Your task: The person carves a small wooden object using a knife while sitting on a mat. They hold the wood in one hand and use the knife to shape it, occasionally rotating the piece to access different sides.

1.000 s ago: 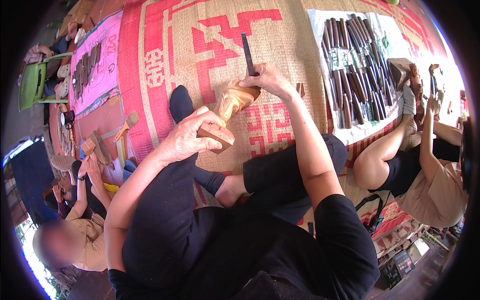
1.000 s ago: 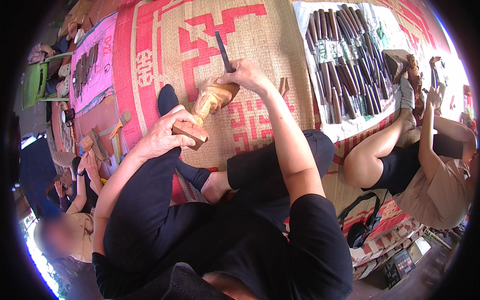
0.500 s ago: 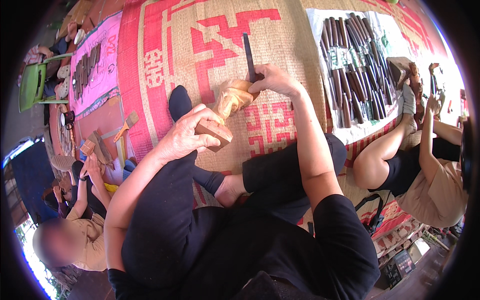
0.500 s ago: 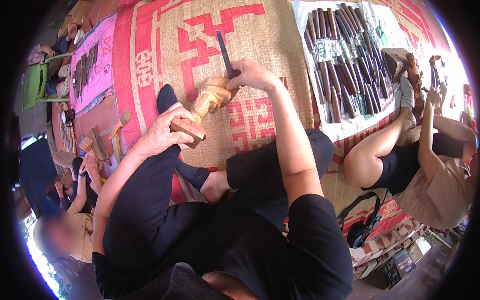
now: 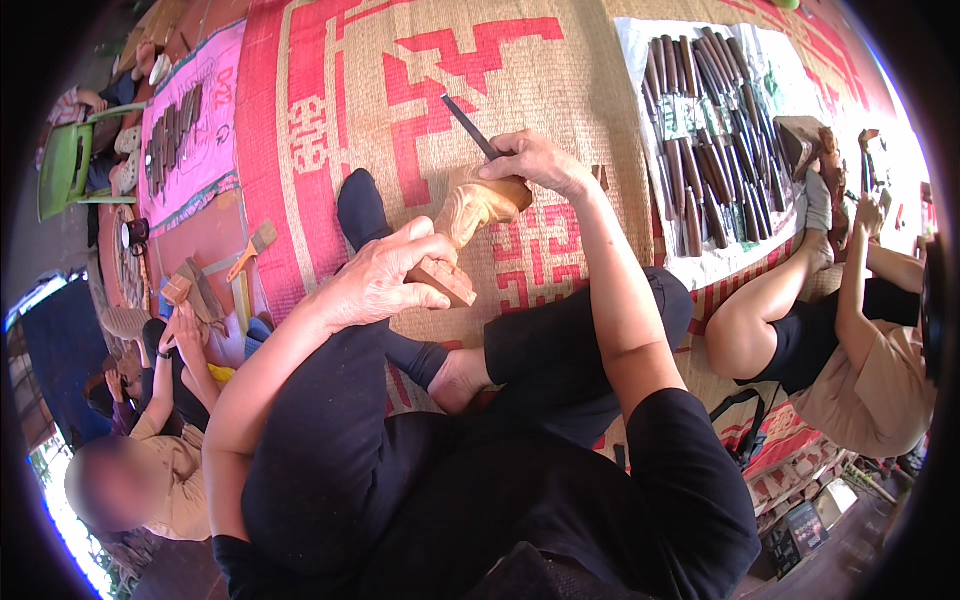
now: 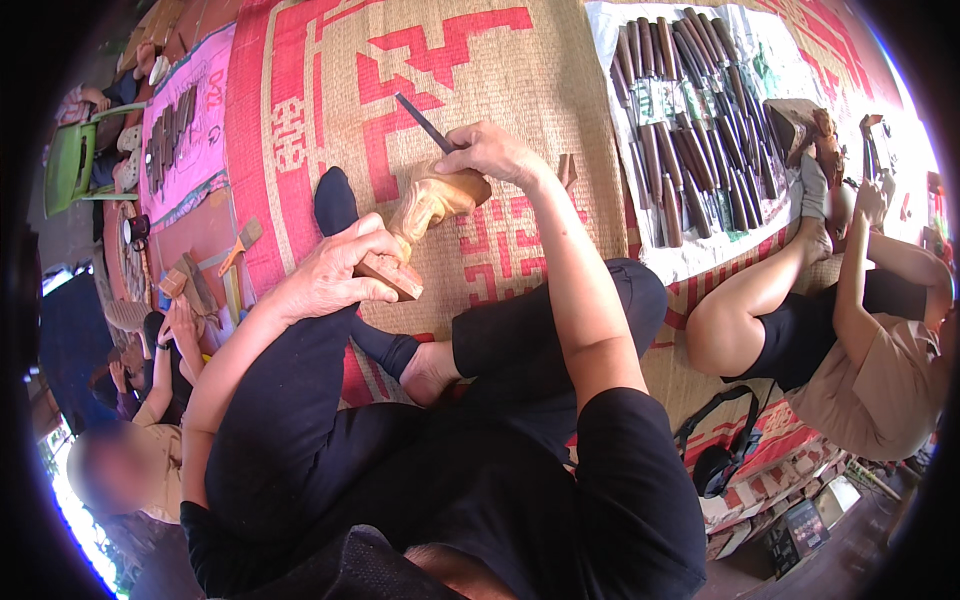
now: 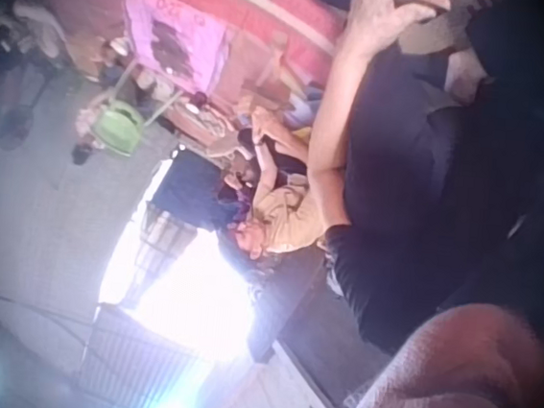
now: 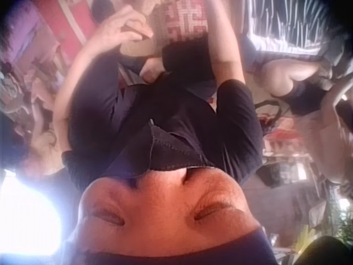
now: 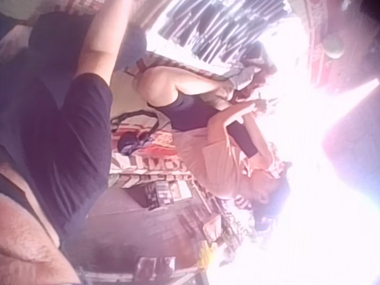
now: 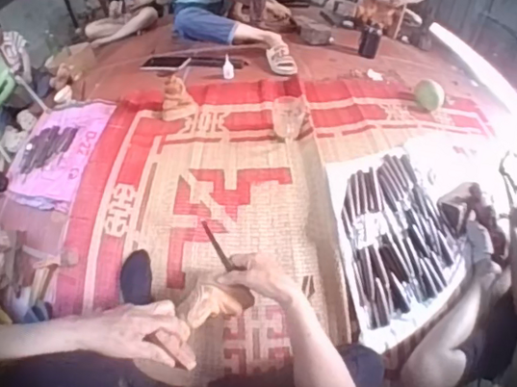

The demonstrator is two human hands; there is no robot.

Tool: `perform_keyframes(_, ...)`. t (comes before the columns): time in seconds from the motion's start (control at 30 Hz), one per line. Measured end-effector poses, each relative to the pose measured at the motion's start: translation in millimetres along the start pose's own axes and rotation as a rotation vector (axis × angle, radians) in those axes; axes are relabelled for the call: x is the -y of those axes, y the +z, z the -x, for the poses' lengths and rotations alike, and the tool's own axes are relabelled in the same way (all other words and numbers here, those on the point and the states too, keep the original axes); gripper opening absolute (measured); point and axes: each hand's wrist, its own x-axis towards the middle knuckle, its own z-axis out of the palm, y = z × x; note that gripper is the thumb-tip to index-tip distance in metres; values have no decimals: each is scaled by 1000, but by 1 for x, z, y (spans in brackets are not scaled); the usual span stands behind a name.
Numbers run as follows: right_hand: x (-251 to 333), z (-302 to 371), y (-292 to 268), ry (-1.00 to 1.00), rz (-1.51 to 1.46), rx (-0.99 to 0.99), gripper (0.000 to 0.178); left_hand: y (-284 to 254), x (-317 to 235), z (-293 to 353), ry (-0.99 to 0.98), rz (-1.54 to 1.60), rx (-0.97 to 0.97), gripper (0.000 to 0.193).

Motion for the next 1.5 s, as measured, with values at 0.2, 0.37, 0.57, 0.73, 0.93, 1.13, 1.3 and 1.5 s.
perform_keyframes(0.2, -1, -3, 8, 2, 134, -78, 31, 0, -4, 0, -50, -44, 59, 39)
perform_keyframes(0.37, -6, -8, 7, -24, 150, -22, 26, -2, -14, -2, -42, -96, 128, 38)
perform_keyframes(0.57, -3, -2, 0, -29, 98, 49, 22, -3, -16, -2, 12, -169, 147, 38)
perform_keyframes(0.73, -1, 1, -5, -17, 99, 86, 20, -3, -16, -2, 10, -157, 147, 37)
perform_keyframes(0.93, 0, 5, -8, -25, 26, 117, 17, -3, -15, -1, 2, -165, 138, 36)
perform_keyframes(1.13, -8, 3, -12, -27, -75, 119, 15, -2, -10, 1, -32, -64, 100, 34)
perform_keyframes(1.3, -12, 3, -19, 15, -32, -88, 10, 1, 3, 1, 24, -1, -30, 36)
perform_keyframes(1.5, 1, 4, -27, -347, -755, -562, 5, 4, 15, 0, 40, 167, -116, 32)
